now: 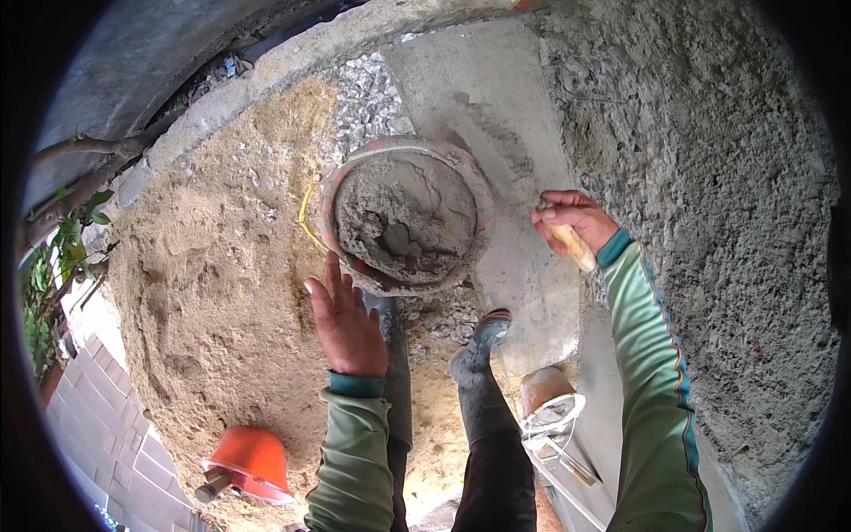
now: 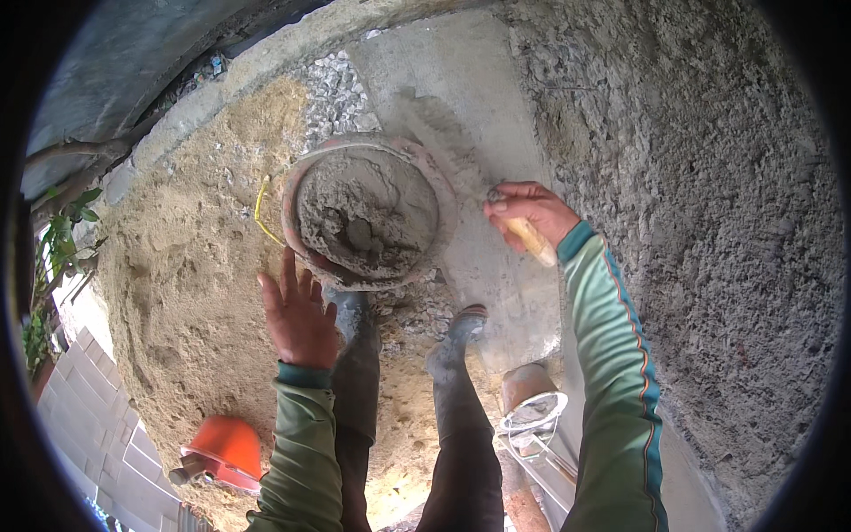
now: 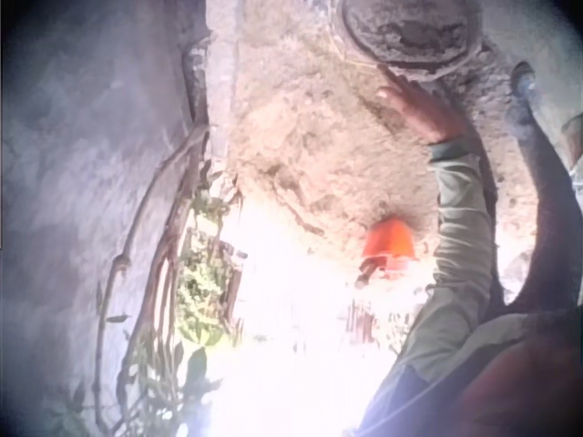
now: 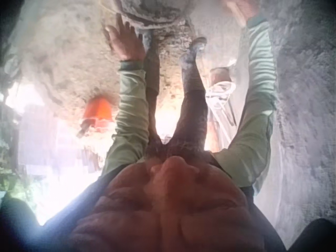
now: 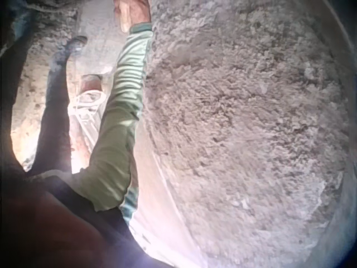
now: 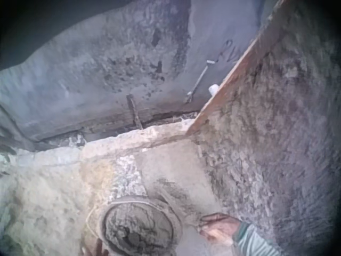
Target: The person scoops wet cement from a bucket with a trowel and applies it to a vertical wall surface, smoothing the layer in repeated strokes. The person occasionally repositions the bucket and continues spreading cement across the wall area.
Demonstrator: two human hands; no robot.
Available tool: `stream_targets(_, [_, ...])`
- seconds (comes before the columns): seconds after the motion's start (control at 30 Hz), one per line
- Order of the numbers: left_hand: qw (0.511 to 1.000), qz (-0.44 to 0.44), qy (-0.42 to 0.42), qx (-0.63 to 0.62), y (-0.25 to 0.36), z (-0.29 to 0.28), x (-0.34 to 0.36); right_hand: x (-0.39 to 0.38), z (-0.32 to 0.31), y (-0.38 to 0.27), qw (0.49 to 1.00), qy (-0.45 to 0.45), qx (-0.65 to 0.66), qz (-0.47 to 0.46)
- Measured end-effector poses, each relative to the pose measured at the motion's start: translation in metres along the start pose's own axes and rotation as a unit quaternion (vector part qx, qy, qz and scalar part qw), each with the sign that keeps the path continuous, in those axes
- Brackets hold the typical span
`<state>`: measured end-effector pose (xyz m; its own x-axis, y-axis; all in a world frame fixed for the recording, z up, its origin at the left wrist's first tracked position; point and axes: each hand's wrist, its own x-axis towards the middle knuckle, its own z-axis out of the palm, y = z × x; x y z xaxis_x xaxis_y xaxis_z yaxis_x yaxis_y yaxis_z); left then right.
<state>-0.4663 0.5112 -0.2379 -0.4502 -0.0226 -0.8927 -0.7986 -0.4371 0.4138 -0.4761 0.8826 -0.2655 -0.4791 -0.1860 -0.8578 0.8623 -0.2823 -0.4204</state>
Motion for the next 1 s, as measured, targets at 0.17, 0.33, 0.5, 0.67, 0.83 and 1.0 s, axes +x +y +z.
stream_targets(0.17, [1.000,0.003,-0.003,-0.015,0.004,-0.004,-0.005,-0.034,-0.086,0.015,0.936,0.288,-0.077,-0.186])
stream_targets(0.33, [1.000,-0.004,0.004,-0.024,0.006,-0.008,-0.008,-0.153,0.011,0.100,0.932,0.293,-0.204,-0.067])
stream_targets(0.5, [1.000,0.002,-0.002,-0.029,0.000,-0.013,-0.004,-0.061,0.113,0.144,0.817,0.307,-0.482,-0.078])
stream_targets(0.67, [0.999,-0.016,-0.026,-0.042,-0.002,0.004,-0.003,0.087,0.132,0.134,0.849,0.221,-0.464,-0.126])
stream_targets(0.83, [0.999,-0.008,-0.015,-0.031,0.002,-0.008,-0.002,0.063,0.104,0.151,0.919,0.109,-0.355,-0.133])
stream_targets(1.0, [0.999,-0.013,-0.005,-0.036,0.000,-0.001,-0.001,0.024,0.089,0.134,0.868,0.136,-0.470,-0.083])
